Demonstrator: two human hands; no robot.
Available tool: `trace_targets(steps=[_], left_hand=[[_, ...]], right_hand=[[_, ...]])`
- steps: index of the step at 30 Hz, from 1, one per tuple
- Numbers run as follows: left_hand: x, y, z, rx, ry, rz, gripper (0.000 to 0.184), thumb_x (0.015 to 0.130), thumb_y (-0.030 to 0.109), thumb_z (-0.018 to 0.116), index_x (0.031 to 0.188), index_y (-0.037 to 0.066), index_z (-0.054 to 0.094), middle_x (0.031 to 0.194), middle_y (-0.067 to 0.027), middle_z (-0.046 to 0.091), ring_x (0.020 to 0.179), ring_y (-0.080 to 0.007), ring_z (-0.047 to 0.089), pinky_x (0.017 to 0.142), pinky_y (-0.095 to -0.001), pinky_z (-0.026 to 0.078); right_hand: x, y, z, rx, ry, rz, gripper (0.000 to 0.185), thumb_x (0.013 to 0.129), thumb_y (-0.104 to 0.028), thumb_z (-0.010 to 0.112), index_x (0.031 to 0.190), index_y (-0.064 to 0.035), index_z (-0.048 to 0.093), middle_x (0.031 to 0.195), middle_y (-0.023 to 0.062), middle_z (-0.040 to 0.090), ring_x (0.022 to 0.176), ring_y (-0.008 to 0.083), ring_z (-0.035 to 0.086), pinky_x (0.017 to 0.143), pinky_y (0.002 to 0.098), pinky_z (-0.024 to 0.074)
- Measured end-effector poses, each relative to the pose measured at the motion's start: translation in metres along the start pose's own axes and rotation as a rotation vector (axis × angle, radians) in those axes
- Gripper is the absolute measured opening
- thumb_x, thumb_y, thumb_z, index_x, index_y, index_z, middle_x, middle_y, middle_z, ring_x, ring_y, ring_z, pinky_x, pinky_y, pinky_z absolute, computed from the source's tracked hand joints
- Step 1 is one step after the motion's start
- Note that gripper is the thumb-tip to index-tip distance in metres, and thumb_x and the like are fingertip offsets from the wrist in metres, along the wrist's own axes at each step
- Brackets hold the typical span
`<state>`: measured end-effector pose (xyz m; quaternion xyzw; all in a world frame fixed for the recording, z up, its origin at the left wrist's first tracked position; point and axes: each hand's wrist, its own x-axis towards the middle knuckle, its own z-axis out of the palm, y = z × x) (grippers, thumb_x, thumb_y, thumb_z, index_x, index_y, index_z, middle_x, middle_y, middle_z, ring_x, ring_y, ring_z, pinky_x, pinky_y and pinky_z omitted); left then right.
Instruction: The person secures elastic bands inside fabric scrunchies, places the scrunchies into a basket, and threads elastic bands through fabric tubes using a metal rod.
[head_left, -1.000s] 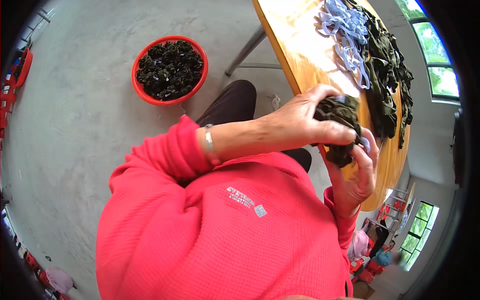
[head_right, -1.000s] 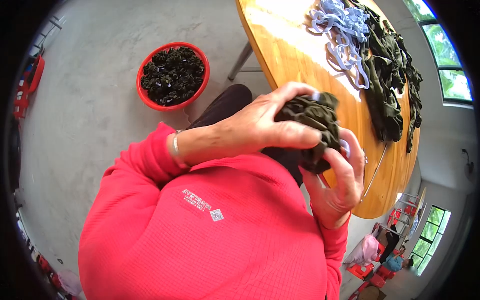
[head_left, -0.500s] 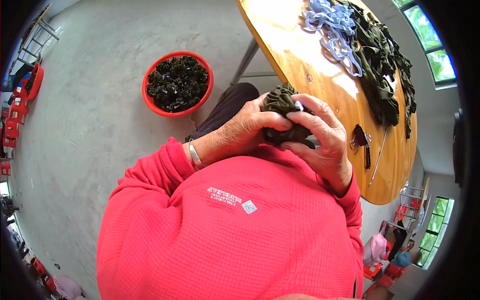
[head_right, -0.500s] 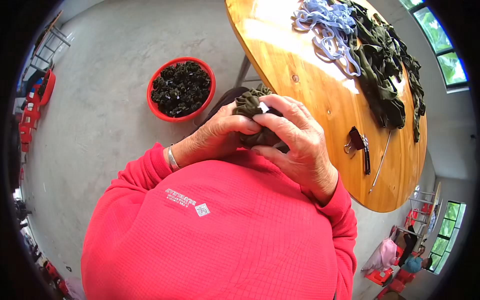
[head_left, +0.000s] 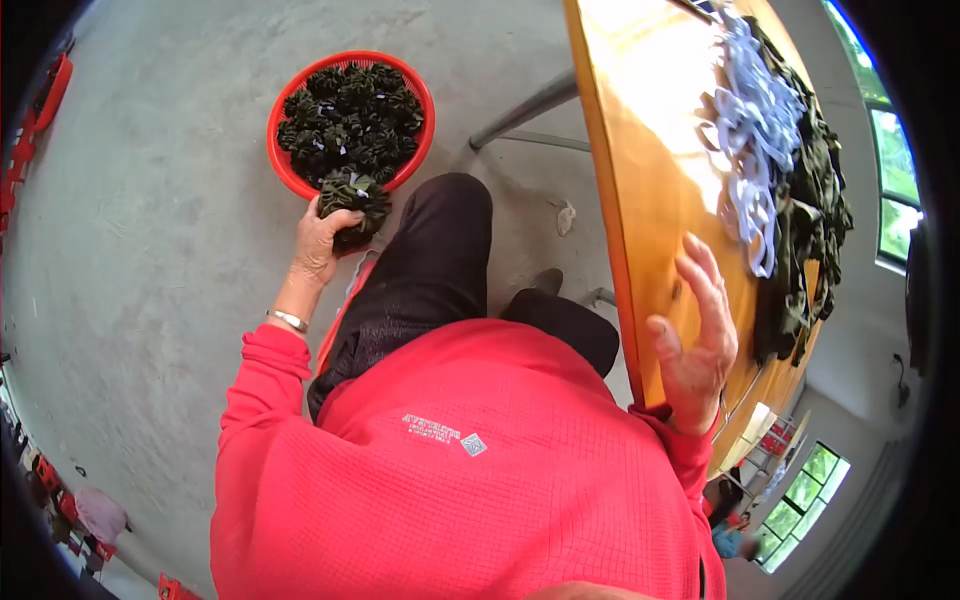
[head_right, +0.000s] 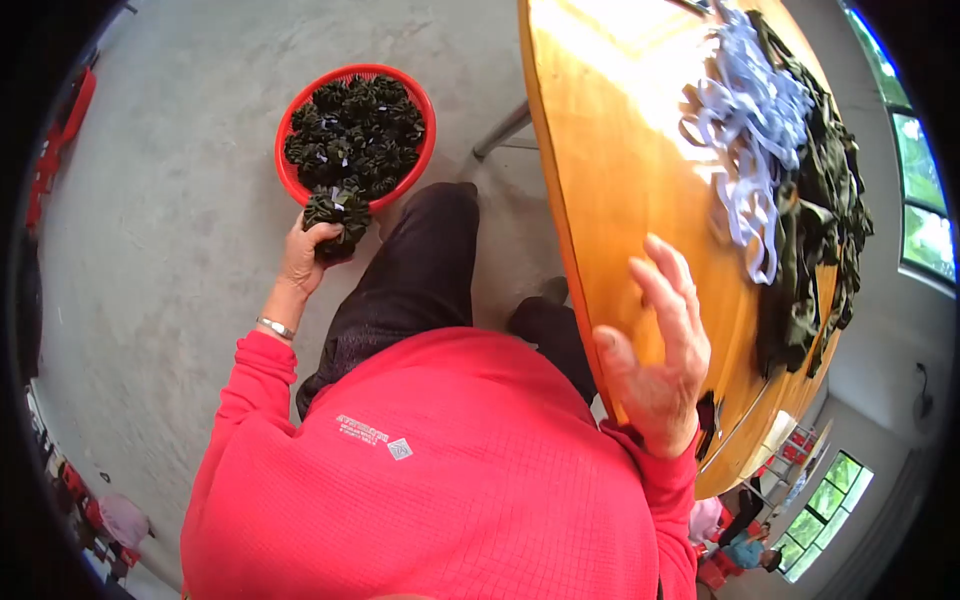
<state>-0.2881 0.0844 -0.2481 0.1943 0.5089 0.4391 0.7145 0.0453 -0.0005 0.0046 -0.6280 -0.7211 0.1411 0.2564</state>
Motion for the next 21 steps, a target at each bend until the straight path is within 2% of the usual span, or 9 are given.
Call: trace_targets(steps=[4, 5, 8, 9, 12, 15, 18, 19, 21], left_hand=[[0.080, -0.045, -0.044, 0.419, 0.253, -0.084, 0.048, 0.062, 0.007, 0.067, 0.107, 0.004, 0.053, 0.090, -0.0074, 0.061, 0.077, -0.0180, 0.061, 0.064, -0.0331, 0.054], [0.110, -0.066, -0.062, 0.662, 0.249, 0.019, 0.051, 0.058, 0.010, 0.070, 0.106, 0.003, 0.054, 0.088, -0.0086, 0.061, 0.077, -0.0181, 0.060, 0.066, -0.0305, 0.052], [0.150, -0.050, -0.033, 0.850, 0.124, 0.080, 0.051, 0.057, 0.012, 0.070, 0.105, 0.001, 0.054, 0.084, -0.0084, 0.061, 0.076, -0.0176, 0.059, 0.069, -0.0287, 0.050], [0.200, -0.097, -0.071, 1.104, 0.117, 0.346, 0.056, 0.056, 0.013, 0.070, 0.108, 0.001, 0.052, 0.096, -0.0134, 0.059, 0.081, -0.0235, 0.061, 0.075, -0.0322, 0.050], [0.236, -0.072, -0.025, 1.344, 0.088, 0.557, 0.059, 0.056, 0.011, 0.071, 0.111, 0.005, 0.050, 0.116, -0.0190, 0.051, 0.095, -0.0303, 0.059, 0.079, -0.0376, 0.050], [0.275, -0.061, 0.009, 1.538, -0.032, 0.359, 0.057, 0.060, 0.013, 0.069, 0.113, 0.008, 0.049, 0.127, -0.0200, 0.039, 0.102, -0.0383, 0.052, 0.082, -0.0454, 0.047], [0.293, -0.059, 0.034, 1.834, -0.155, 0.300, 0.060, 0.062, 0.013, 0.072, 0.117, 0.013, 0.047, 0.135, -0.0191, 0.034, 0.109, -0.0392, 0.049, 0.081, -0.0453, 0.049], [0.309, -0.075, 0.028, 1.891, -0.197, 0.291, 0.061, 0.065, 0.016, 0.069, 0.121, 0.017, 0.045, 0.141, -0.0153, 0.029, 0.114, -0.0422, 0.045, 0.083, -0.0525, 0.044], [0.328, -0.106, 0.014, 2.046, -0.124, 0.521, 0.060, 0.069, 0.016, 0.065, 0.125, 0.019, 0.043, 0.144, -0.0123, 0.025, 0.120, -0.0424, 0.039, 0.083, -0.0566, 0.040]], right_hand=[[0.024, 0.009, 0.010, -0.132, -0.083, -0.013, 0.055, 0.076, -0.034, 0.070, 0.116, 0.0006, 0.055, 0.126, 0.0208, 0.050, 0.119, 0.0371, 0.045, 0.099, 0.0438, 0.0348], [0.029, 0.011, 0.009, -0.127, -0.107, 0.024, 0.062, 0.077, -0.045, 0.066, 0.117, 0.0006, 0.053, 0.126, 0.0223, 0.049, 0.120, 0.0400, 0.043, 0.100, 0.0466, 0.0327], [0.039, 0.021, 0.011, -0.083, -0.084, 0.046, 0.063, 0.080, -0.046, 0.063, 0.120, 0.0006, 0.050, 0.128, 0.0231, 0.047, 0.120, 0.0422, 0.042, 0.100, 0.0492, 0.0324], [0.039, 0.023, 0.011, -0.063, -0.082, 0.069, 0.065, 0.082, -0.050, 0.058, 0.122, -0.0002, 0.048, 0.130, 0.0241, 0.044, 0.121, 0.0446, 0.040, 0.100, 0.0523, 0.0308], [0.048, 0.030, 0.020, -0.083, -0.001, 0.096, 0.067, 0.082, -0.054, 0.055, 0.122, -0.0003, 0.048, 0.130, 0.0242, 0.044, 0.121, 0.0459, 0.039, 0.100, 0.0552, 0.0286], [0.061, 0.036, 0.026, -0.248, -0.046, 0.029, 0.065, 0.085, -0.054, 0.049, 0.121, 0.0000, 0.048, 0.129, 0.0245, 0.044, 0.119, 0.0470, 0.039, 0.099, 0.0573, 0.0275], [0.059, 0.041, 0.032, -0.271, 0.002, -0.038, 0.060, 0.088, -0.049, 0.044, 0.119, 0.0019, 0.047, 0.127, 0.0246, 0.046, 0.119, 0.0477, 0.039, 0.098, 0.0581, 0.0294], [0.057, 0.044, 0.035, -0.250, 0.035, -0.050, 0.059, 0.088, -0.048, 0.044, 0.119, 0.0022, 0.047, 0.127, 0.0247, 0.046, 0.119, 0.0477, 0.039, 0.098, 0.0583, 0.0300], [0.051, 0.049, 0.042, -0.206, 0.124, -0.044, 0.056, 0.089, -0.046, 0.040, 0.117, 0.0020, 0.046, 0.126, 0.0254, 0.045, 0.119, 0.0483, 0.039, 0.096, 0.0593, 0.0328]])
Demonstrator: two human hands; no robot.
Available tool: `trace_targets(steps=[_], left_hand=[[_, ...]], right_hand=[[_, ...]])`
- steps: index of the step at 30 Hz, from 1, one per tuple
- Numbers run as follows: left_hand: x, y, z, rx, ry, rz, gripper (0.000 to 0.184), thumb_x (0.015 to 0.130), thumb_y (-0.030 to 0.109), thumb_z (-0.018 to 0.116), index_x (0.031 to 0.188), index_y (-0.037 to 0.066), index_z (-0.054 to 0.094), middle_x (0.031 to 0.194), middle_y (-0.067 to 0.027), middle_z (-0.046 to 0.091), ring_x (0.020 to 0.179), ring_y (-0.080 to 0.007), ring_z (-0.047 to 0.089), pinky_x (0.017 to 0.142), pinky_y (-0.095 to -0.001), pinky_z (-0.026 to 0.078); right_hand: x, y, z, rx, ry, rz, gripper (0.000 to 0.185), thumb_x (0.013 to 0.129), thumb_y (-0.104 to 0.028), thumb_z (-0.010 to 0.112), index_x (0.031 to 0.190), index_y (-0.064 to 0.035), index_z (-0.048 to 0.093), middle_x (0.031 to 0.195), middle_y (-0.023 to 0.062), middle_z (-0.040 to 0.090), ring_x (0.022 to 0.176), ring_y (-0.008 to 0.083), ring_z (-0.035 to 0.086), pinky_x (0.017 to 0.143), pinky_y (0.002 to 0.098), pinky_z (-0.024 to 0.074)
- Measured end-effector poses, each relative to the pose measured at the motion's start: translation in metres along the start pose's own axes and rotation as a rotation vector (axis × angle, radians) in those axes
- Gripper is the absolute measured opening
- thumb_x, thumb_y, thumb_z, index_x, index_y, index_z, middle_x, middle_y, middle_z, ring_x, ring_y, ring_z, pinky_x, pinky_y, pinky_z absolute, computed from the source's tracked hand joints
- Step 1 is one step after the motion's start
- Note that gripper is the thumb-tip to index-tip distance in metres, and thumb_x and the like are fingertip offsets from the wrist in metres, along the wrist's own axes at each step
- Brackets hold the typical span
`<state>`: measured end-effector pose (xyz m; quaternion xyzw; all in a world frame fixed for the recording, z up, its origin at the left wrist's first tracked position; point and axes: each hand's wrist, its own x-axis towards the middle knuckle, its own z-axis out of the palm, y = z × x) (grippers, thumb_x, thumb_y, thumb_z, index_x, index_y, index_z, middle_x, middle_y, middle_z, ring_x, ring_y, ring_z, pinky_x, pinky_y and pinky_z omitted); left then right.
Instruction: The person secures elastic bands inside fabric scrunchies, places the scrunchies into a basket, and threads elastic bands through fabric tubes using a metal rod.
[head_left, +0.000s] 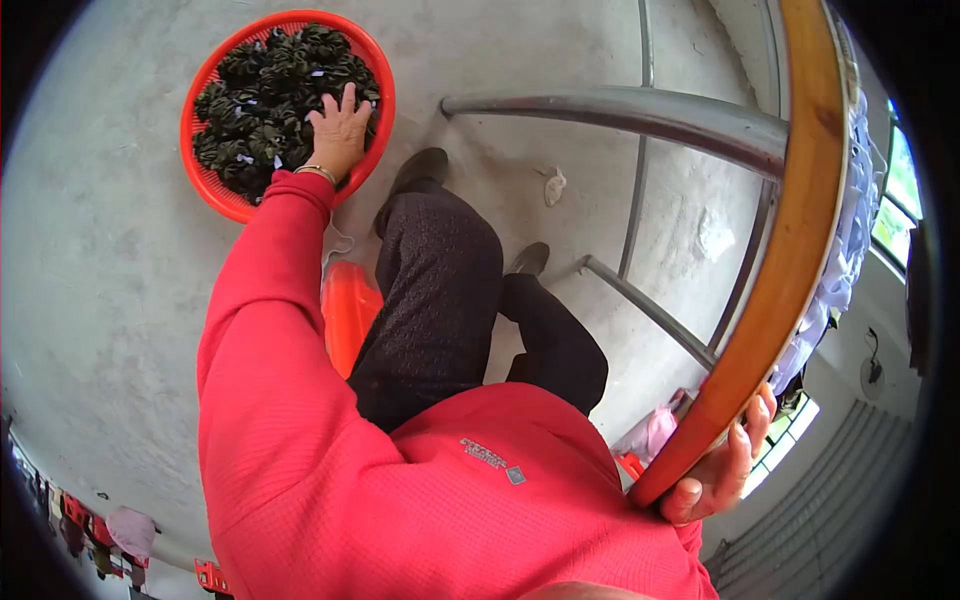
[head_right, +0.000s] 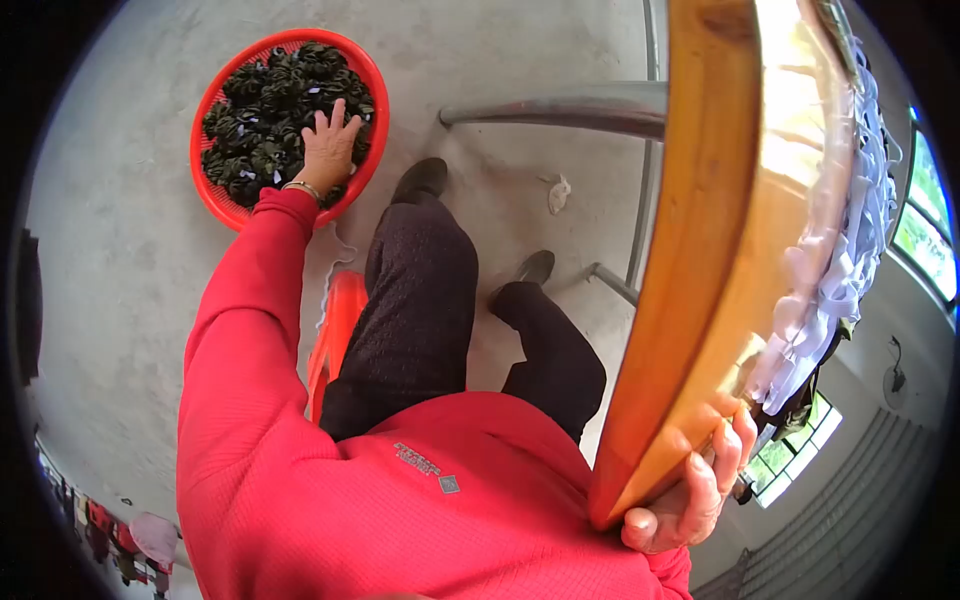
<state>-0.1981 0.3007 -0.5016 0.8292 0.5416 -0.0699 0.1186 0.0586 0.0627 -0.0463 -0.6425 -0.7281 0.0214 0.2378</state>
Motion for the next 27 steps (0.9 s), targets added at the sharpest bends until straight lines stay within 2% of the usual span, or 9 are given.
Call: trace_targets(steps=[2, 5, 9, 13, 14, 17, 21, 24, 27], left_hand=[[0.004, 0.000, 0.033, 0.102, 0.049, 0.018, 0.063, 0.075, 0.014, 0.057, 0.134, 0.023, 0.037, 0.148, -0.0068, 0.020, 0.128, -0.0428, 0.026, 0.085, -0.0627, 0.032], [0.003, 0.006, 0.059, 0.057, 0.031, -0.028, 0.065, 0.077, 0.013, 0.054, 0.137, 0.025, 0.032, 0.149, -0.0062, 0.017, 0.130, -0.0422, 0.022, 0.087, -0.0633, 0.032], [-0.019, 0.017, 0.034, -0.090, 0.156, -0.069, 0.067, 0.078, 0.016, 0.054, 0.139, 0.025, 0.028, 0.148, -0.0074, 0.018, 0.131, -0.0409, 0.022, 0.089, -0.0642, 0.031], [-0.064, -0.001, 0.070, 0.034, -0.226, -0.047, 0.052, 0.081, 0.019, 0.050, 0.132, 0.025, 0.039, 0.141, -0.0081, 0.032, 0.128, -0.0391, 0.026, 0.090, -0.0602, 0.029], [-0.068, -0.008, 0.085, 0.066, -0.175, -0.011, 0.048, 0.080, 0.019, 0.051, 0.128, 0.024, 0.045, 0.139, -0.0083, 0.035, 0.127, -0.0381, 0.028, 0.091, -0.0587, 0.028], [-0.054, -0.013, 0.098, 0.003, -0.174, -0.028, 0.052, 0.079, 0.017, 0.052, 0.130, 0.024, 0.043, 0.141, -0.0107, 0.033, 0.129, -0.0393, 0.028, 0.093, -0.0602, 0.027], [-0.036, -0.011, 0.063, -0.093, -0.371, -0.065, 0.050, 0.080, 0.017, 0.051, 0.129, 0.023, 0.044, 0.142, -0.0116, 0.032, 0.128, -0.0421, 0.028, 0.092, -0.0599, 0.028], [-0.038, 0.001, 0.046, -0.103, -0.245, -0.155, 0.039, 0.077, 0.015, 0.052, 0.116, 0.018, 0.052, 0.134, -0.0115, 0.038, 0.122, -0.0425, 0.034, 0.086, -0.0604, 0.033], [-0.071, 0.019, 0.028, -0.248, -0.061, -0.173, 0.033, 0.073, 0.016, 0.059, 0.106, 0.013, 0.054, 0.124, -0.0117, 0.042, 0.112, -0.0375, 0.041, 0.080, -0.0565, 0.039]], right_hand=[[-0.007, 0.001, 0.001, -0.024, 0.043, 0.007, 0.055, 0.090, -0.045, 0.039, 0.118, 0.0014, 0.045, 0.127, 0.0255, 0.044, 0.119, 0.0491, 0.038, 0.096, 0.0602, 0.0327], [-0.009, 0.003, 0.001, -0.002, 0.051, 0.015, 0.054, 0.090, -0.045, 0.039, 0.124, -0.0022, 0.043, 0.132, 0.0260, 0.037, 0.120, 0.0458, 0.039, 0.096, 0.0573, 0.0359], [-0.023, -0.005, -0.016, -0.015, 0.005, 0.144, 0.058, 0.089, -0.046, 0.044, 0.133, -0.0087, 0.039, 0.136, 0.0247, 0.031, 0.121, 0.0364, 0.041, 0.096, 0.0471, 0.0397], [-0.026, -0.011, -0.017, 0.002, 0.020, 0.207, 0.062, 0.088, -0.050, 0.046, 0.134, -0.0092, 0.038, 0.134, 0.0218, 0.035, 0.118, 0.0341, 0.043, 0.094, 0.0457, 0.0403], [-0.025, -0.009, -0.019, 0.002, 0.009, 0.203, 0.063, 0.087, -0.050, 0.046, 0.134, -0.0093, 0.038, 0.133, 0.0211, 0.037, 0.117, 0.0334, 0.044, 0.093, 0.0455, 0.0403], [-0.025, -0.016, -0.019, -0.018, 0.012, 0.292, 0.064, 0.086, -0.053, 0.047, 0.133, -0.0093, 0.040, 0.131, 0.0204, 0.038, 0.116, 0.0321, 0.045, 0.094, 0.0450, 0.0395], [-0.013, -0.017, -0.011, -0.103, 0.015, 0.265, 0.064, 0.086, -0.054, 0.049, 0.130, -0.0076, 0.043, 0.131, 0.0204, 0.039, 0.117, 0.0317, 0.044, 0.095, 0.0446, 0.0382], [-0.016, -0.014, -0.014, -0.049, -0.026, 0.241, 0.055, 0.088, -0.042, 0.044, 0.131, -0.0076, 0.041, 0.134, 0.0318, 0.032, 0.124, 0.0442, 0.033, 0.099, 0.0532, 0.0336], [-0.007, -0.011, -0.013, -0.047, -0.067, 0.202, 0.053, 0.088, -0.041, 0.044, 0.128, -0.0063, 0.043, 0.131, 0.0295, 0.038, 0.123, 0.0427, 0.035, 0.098, 0.0529, 0.0323]])
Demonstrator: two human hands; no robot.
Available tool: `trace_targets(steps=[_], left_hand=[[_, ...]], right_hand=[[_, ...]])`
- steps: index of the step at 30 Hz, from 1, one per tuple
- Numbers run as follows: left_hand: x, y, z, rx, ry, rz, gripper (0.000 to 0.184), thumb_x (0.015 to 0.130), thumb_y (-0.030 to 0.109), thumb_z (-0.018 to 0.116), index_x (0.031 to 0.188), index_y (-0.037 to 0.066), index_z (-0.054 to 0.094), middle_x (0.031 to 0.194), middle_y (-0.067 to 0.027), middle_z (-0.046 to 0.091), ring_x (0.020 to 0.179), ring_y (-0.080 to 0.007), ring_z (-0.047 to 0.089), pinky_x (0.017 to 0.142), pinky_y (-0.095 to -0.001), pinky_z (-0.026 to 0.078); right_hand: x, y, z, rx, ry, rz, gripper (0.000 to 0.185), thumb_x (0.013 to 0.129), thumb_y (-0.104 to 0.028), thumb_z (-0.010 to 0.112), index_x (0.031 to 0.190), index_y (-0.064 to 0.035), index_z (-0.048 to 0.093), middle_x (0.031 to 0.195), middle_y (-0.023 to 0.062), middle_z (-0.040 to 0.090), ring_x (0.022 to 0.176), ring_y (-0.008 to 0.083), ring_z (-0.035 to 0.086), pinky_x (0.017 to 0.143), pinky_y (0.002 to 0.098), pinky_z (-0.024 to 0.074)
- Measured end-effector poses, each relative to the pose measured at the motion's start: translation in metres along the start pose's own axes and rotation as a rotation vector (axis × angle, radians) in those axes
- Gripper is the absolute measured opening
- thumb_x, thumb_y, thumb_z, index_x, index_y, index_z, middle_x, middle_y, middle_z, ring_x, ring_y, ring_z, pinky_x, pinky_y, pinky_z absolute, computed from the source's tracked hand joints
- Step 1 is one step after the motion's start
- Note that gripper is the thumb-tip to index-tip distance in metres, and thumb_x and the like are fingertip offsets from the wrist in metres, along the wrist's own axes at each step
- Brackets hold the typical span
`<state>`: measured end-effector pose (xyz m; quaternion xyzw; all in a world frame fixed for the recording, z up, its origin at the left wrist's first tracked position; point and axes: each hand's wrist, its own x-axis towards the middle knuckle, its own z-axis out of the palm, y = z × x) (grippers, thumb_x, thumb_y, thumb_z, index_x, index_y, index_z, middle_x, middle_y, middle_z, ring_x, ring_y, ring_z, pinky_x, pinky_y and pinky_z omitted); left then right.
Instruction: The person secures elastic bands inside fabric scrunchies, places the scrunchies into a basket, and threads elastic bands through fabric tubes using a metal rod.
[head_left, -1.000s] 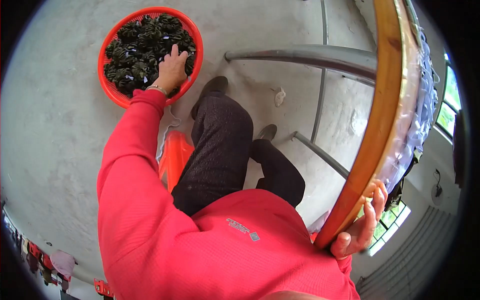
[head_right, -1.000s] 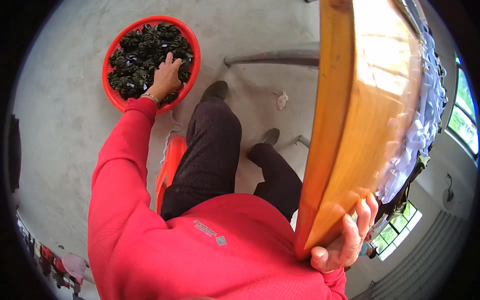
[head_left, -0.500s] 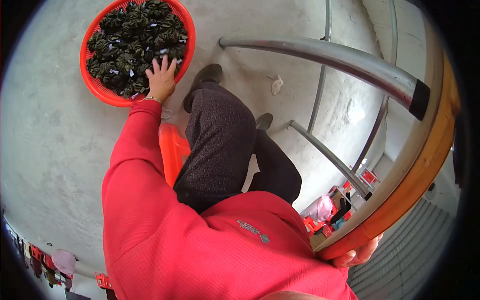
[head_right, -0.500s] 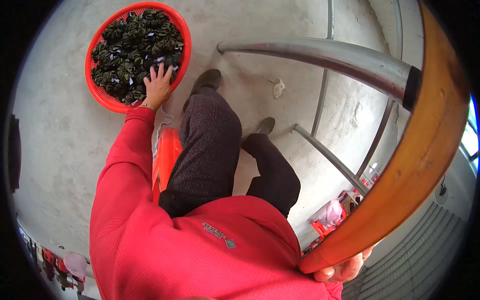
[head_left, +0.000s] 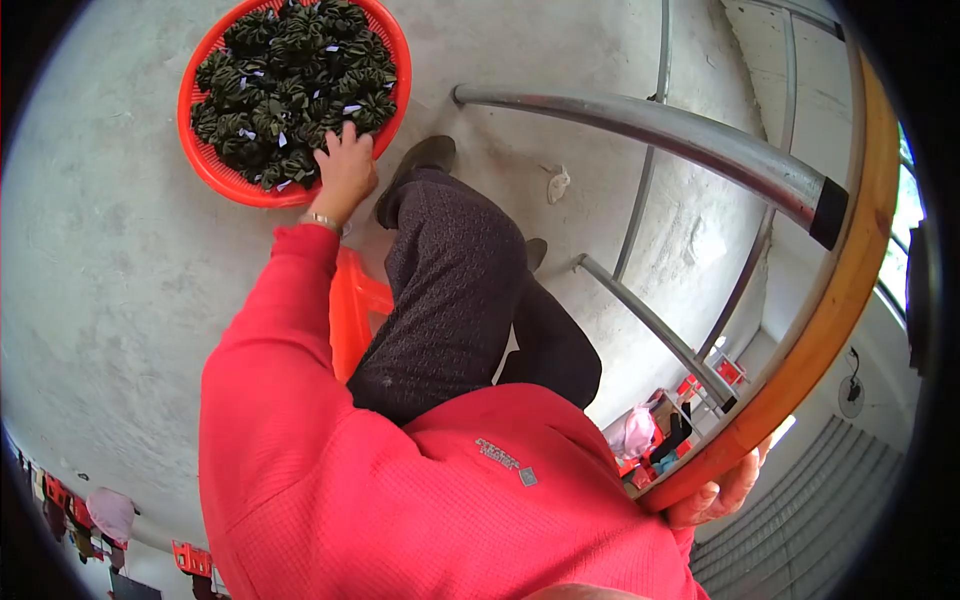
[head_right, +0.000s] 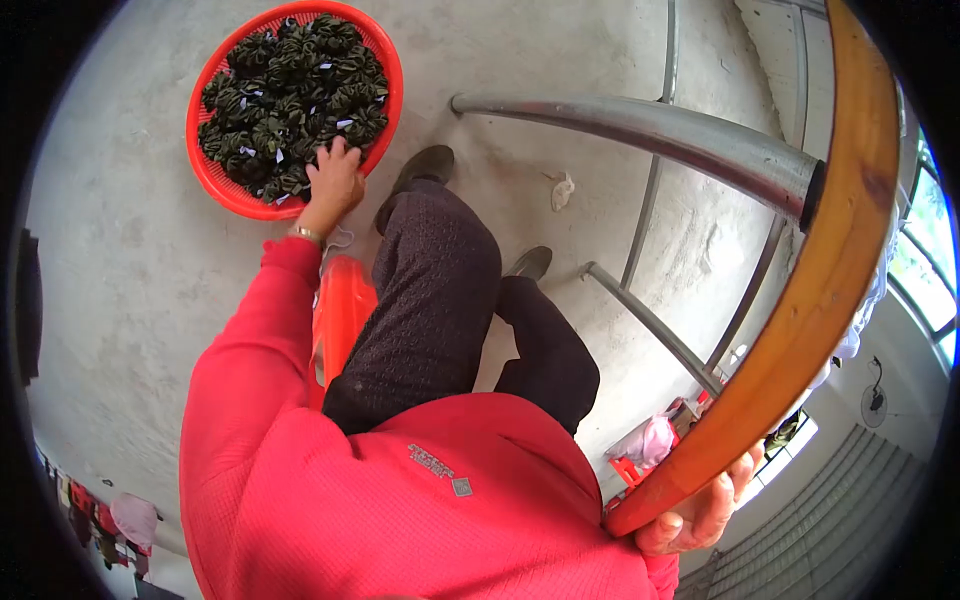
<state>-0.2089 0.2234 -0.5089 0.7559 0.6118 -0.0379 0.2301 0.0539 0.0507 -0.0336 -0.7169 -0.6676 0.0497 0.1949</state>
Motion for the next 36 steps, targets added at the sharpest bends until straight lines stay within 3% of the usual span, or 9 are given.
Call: trace_targets(steps=[5, 9, 12, 15, 18, 24, 29, 33, 36], left_hand=[[-0.097, 0.004, -0.010, -0.402, 0.062, 0.003, 0.034, 0.071, 0.015, 0.064, 0.103, 0.009, 0.054, 0.116, -0.0129, 0.046, 0.105, -0.0325, 0.046, 0.080, -0.0464, 0.043], [-0.164, -0.017, -0.007, -0.524, 0.080, -0.050, 0.029, 0.072, 0.013, 0.064, 0.099, 0.003, 0.057, 0.105, -0.0156, 0.053, 0.097, -0.0354, 0.051, 0.080, -0.0426, 0.045], [-0.193, -0.049, 0.015, -0.655, -0.066, -0.191, 0.023, 0.077, 0.019, 0.060, 0.090, 0.001, 0.062, 0.104, -0.0187, 0.058, 0.094, -0.0384, 0.055, 0.081, -0.0436, 0.045], [-0.221, -0.079, 0.053, -0.652, -0.107, -0.414, 0.030, 0.081, 0.026, 0.056, 0.087, -0.002, 0.063, 0.095, -0.0251, 0.061, 0.090, -0.0420, 0.057, 0.079, -0.0454, 0.046], [-0.232, -0.102, 0.077, -0.607, -0.351, -0.415, 0.040, 0.084, 0.035, 0.051, 0.088, -0.004, 0.063, 0.091, -0.0286, 0.060, 0.090, -0.0429, 0.058, 0.079, -0.0463, 0.047], [-0.214, -0.119, 0.138, -0.579, -0.273, -0.359, 0.042, 0.084, 0.037, 0.048, 0.089, -0.002, 0.062, 0.086, -0.0293, 0.060, 0.086, -0.0455, 0.058, 0.077, -0.0467, 0.047], [-0.189, -0.115, 0.163, -0.606, -0.337, -0.276, 0.039, 0.084, 0.037, 0.047, 0.106, 0.008, 0.060, 0.114, -0.0254, 0.053, 0.103, -0.0426, 0.052, 0.086, -0.0479, 0.044], [-0.159, -0.100, 0.171, -0.464, -0.404, -0.340, 0.045, 0.083, 0.039, 0.051, 0.123, 0.019, 0.052, 0.135, -0.0192, 0.039, 0.119, -0.0448, 0.039, 0.094, -0.0537, 0.037], [-0.116, -0.070, 0.124, -0.491, -0.505, -0.536, 0.051, 0.082, 0.045, 0.052, 0.128, 0.021, 0.048, 0.138, -0.0175, 0.038, 0.123, -0.0494, 0.031, 0.097, -0.0594, 0.031]], right_hand=[[0.015, -0.008, 0.009, -0.021, 0.004, -0.039, 0.052, 0.089, -0.037, 0.042, 0.124, 0.0016, 0.046, 0.128, 0.0238, 0.045, 0.123, 0.0389, 0.037, 0.105, 0.0507, 0.0221], [0.021, -0.017, 0.016, -0.003, 0.030, -0.028, 0.050, 0.091, -0.033, 0.043, 0.120, 0.0068, 0.048, 0.130, 0.0232, 0.045, 0.123, 0.0365, 0.039, 0.105, 0.0464, 0.0250], [0.022, -0.022, 0.016, -0.001, 0.042, 0.008, 0.049, 0.091, -0.032, 0.047, 0.122, 0.0060, 0.047, 0.130, 0.0216, 0.046, 0.123, 0.0332, 0.040, 0.105, 0.0431, 0.0276], [0.020, -0.023, 0.017, 0.040, 0.061, 0.048, 0.054, 0.091, -0.039, 0.049, 0.123, 0.0042, 0.048, 0.130, 0.0176, 0.047, 0.123, 0.0288, 0.042, 0.103, 0.0403, 0.0297], [0.025, -0.023, 0.013, -0.020, 0.024, 0.041, 0.053, 0.090, -0.040, 0.051, 0.123, 0.0014, 0.049, 0.129, 0.0149, 0.048, 0.122, 0.0266, 0.043, 0.103, 0.0391, 0.0303], [0.059, -0.047, 0.012, -0.170, -0.123, -0.046, 0.057, 0.086, -0.043, 0.056, 0.124, -0.0012, 0.049, 0.130, 0.0153, 0.047, 0.124, 0.0271, 0.041, 0.104, 0.0410, 0.0280], [0.109, -0.052, 0.043, -0.065, -0.078, -0.176, 0.072, 0.082, -0.044, 0.060, 0.133, 0.0022, 0.038, 0.137, 0.0188, 0.039, 0.125, 0.0276, 0.038, 0.104, 0.0408, 0.0268], [0.117, -0.062, 0.061, -0.057, 0.036, 0.041, 0.081, 0.079, -0.051, 0.050, 0.135, 0.0042, 0.032, 0.132, 0.0192, 0.042, 0.122, 0.0288, 0.040, 0.097, 0.0393, 0.0339], [0.111, -0.064, 0.064, -0.153, 0.155, 0.118, 0.081, 0.078, -0.051, 0.047, 0.135, 0.0033, 0.031, 0.131, 0.0191, 0.042, 0.122, 0.0294, 0.040, 0.096, 0.0390, 0.0350]])
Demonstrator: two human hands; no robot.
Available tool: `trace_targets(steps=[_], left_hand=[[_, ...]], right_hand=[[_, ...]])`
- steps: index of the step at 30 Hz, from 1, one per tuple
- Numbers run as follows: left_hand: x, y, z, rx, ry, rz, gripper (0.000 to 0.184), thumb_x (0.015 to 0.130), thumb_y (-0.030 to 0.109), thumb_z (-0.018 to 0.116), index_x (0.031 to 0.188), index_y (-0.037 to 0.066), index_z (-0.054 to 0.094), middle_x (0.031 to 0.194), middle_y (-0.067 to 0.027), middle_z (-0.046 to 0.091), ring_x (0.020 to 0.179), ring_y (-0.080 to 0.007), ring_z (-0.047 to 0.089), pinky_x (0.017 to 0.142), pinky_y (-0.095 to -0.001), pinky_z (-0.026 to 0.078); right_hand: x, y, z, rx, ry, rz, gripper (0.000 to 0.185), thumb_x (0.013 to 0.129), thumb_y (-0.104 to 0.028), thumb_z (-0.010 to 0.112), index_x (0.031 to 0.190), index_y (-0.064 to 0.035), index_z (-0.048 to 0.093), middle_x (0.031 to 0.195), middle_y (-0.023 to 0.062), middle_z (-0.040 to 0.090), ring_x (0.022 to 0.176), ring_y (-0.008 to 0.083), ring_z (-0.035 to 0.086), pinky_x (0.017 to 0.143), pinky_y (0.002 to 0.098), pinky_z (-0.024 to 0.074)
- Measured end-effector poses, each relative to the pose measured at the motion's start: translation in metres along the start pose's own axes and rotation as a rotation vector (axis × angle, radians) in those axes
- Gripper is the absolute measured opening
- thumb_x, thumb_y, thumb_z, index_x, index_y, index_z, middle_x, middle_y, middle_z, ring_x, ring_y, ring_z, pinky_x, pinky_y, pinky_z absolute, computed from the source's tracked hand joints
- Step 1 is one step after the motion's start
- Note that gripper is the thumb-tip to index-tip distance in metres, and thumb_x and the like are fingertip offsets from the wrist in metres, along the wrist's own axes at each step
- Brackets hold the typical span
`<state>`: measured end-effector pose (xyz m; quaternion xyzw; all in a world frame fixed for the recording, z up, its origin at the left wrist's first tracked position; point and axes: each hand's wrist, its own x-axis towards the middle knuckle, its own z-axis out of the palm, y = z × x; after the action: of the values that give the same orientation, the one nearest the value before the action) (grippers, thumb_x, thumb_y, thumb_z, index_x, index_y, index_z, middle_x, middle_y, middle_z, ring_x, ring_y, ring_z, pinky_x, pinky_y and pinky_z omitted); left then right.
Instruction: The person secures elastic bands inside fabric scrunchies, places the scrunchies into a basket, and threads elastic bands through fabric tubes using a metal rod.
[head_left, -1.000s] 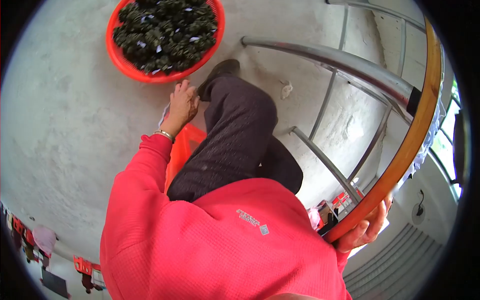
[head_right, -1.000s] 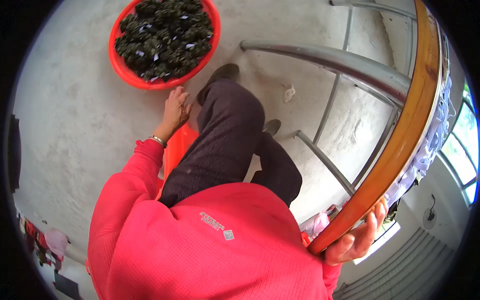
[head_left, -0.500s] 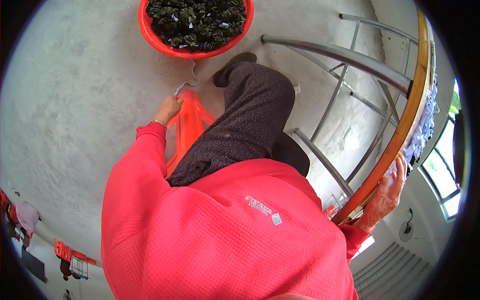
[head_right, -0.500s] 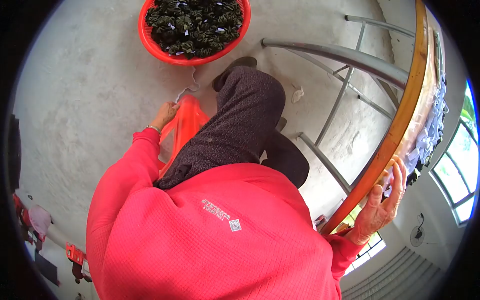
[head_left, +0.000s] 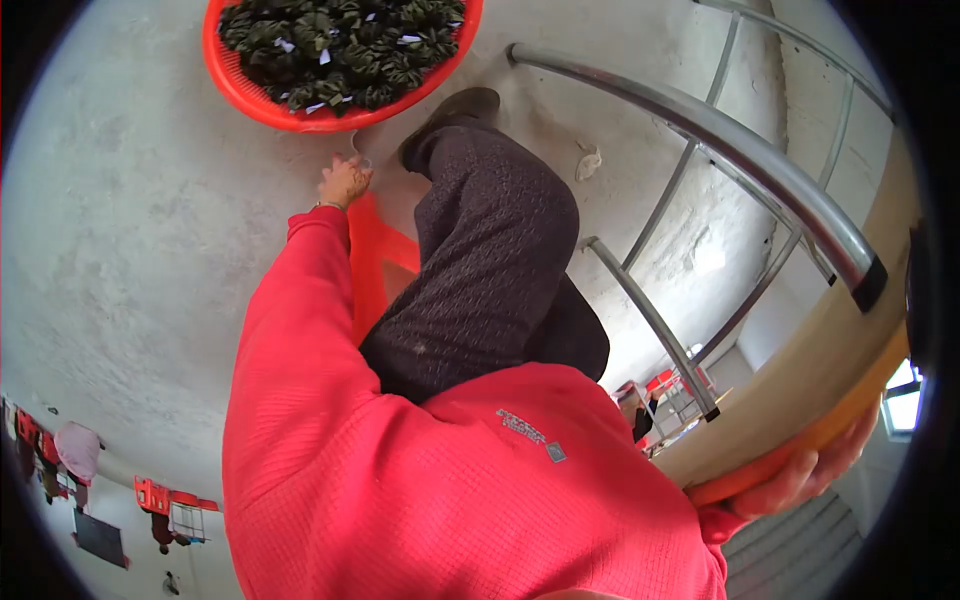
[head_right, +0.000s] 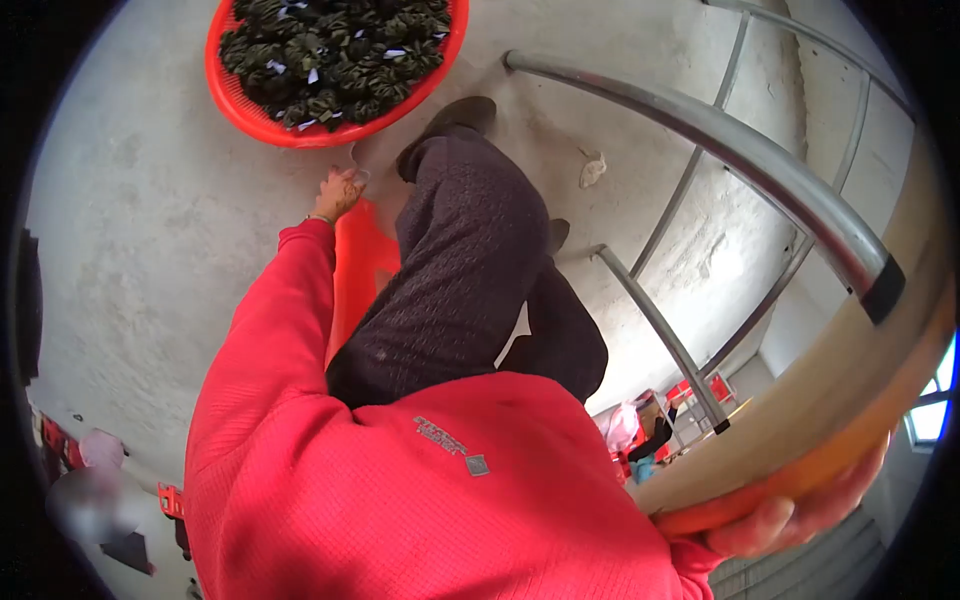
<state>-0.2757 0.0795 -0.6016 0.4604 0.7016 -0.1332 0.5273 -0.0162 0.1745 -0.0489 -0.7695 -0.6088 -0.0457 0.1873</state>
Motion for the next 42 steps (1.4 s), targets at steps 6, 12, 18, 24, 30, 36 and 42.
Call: trace_targets(steps=[6, 12, 18, 24, 30, 36, 42], left_hand=[[0.098, -0.007, 0.032, 0.222, -0.171, 0.084, 0.043, 0.084, 0.038, 0.050, 0.122, 0.016, 0.052, 0.124, -0.0168, 0.047, 0.115, -0.0425, 0.042, 0.094, -0.0521, 0.035], [0.144, -0.035, 0.062, 0.568, -0.279, 0.329, 0.036, 0.087, 0.031, 0.047, 0.115, 0.012, 0.057, 0.110, -0.0160, 0.057, 0.106, -0.0356, 0.052, 0.090, -0.0448, 0.039], [0.150, -0.059, 0.092, 0.517, -0.121, 0.132, 0.036, 0.086, 0.032, 0.048, 0.110, 0.008, 0.060, 0.105, -0.0157, 0.063, 0.109, -0.0301, 0.054, 0.095, -0.0399, 0.036], [0.199, -0.101, 0.135, 0.318, -0.267, -0.106, 0.056, 0.085, 0.052, 0.041, 0.126, 0.014, 0.045, 0.133, -0.0173, 0.040, 0.127, -0.0429, 0.028, 0.104, -0.0497, 0.017], [0.180, -0.075, 0.090, 0.142, -0.414, -0.001, 0.053, 0.084, 0.046, 0.050, 0.118, 0.005, 0.052, 0.117, -0.0176, 0.053, 0.118, -0.0310, 0.043, 0.099, -0.0423, 0.029], [0.107, -0.033, 0.059, -0.369, -0.424, -0.140, 0.066, 0.081, 0.044, 0.058, 0.128, 0.000, 0.044, 0.125, -0.0179, 0.048, 0.117, -0.0270, 0.044, 0.091, -0.0387, 0.040], [-0.023, 0.016, -0.010, -0.720, -0.329, -0.110, 0.077, 0.078, 0.045, 0.061, 0.134, 0.000, 0.034, 0.131, -0.0149, 0.043, 0.119, -0.0245, 0.043, 0.091, -0.0410, 0.038]], right_hand=[[0.000, 0.004, -0.018, -0.110, 0.051, 0.022, 0.081, 0.077, -0.051, 0.048, 0.135, 0.0034, 0.031, 0.131, 0.0193, 0.041, 0.122, 0.0293, 0.040, 0.097, 0.0390, 0.0346], [0.000, 0.005, -0.021, -0.154, 0.037, 0.060, 0.081, 0.077, -0.050, 0.048, 0.135, 0.0034, 0.032, 0.132, 0.0196, 0.041, 0.122, 0.0293, 0.040, 0.097, 0.0389, 0.0342], [-0.001, 0.008, -0.021, -0.146, -0.006, 0.073, 0.081, 0.077, -0.050, 0.049, 0.135, 0.0034, 0.032, 0.132, 0.0199, 0.040, 0.123, 0.0293, 0.039, 0.097, 0.0389, 0.0338], [0.004, 0.011, -0.020, -0.150, -0.029, 0.083, 0.081, 0.077, -0.050, 0.049, 0.135, 0.0034, 0.032, 0.133, 0.0202, 0.039, 0.123, 0.0293, 0.039, 0.098, 0.0389, 0.0334], [0.007, 0.011, -0.022, -0.155, -0.045, 0.103, 0.080, 0.076, -0.049, 0.050, 0.135, 0.0035, 0.032, 0.133, 0.0204, 0.039, 0.123, 0.0293, 0.039, 0.098, 0.0388, 0.0330], [0.007, 0.014, -0.019, -0.138, -0.058, 0.081, 0.080, 0.076, -0.049, 0.050, 0.134, 0.0035, 0.033, 0.133, 0.0207, 0.038, 0.123, 0.0293, 0.039, 0.099, 0.0388, 0.0326], [0.007, 0.016, -0.014, -0.083, -0.086, 0.023, 0.080, 0.076, -0.048, 0.051, 0.134, 0.0035, 0.033, 0.134, 0.0210, 0.038, 0.123, 0.0292, 0.039, 0.099, 0.0388, 0.0322]])
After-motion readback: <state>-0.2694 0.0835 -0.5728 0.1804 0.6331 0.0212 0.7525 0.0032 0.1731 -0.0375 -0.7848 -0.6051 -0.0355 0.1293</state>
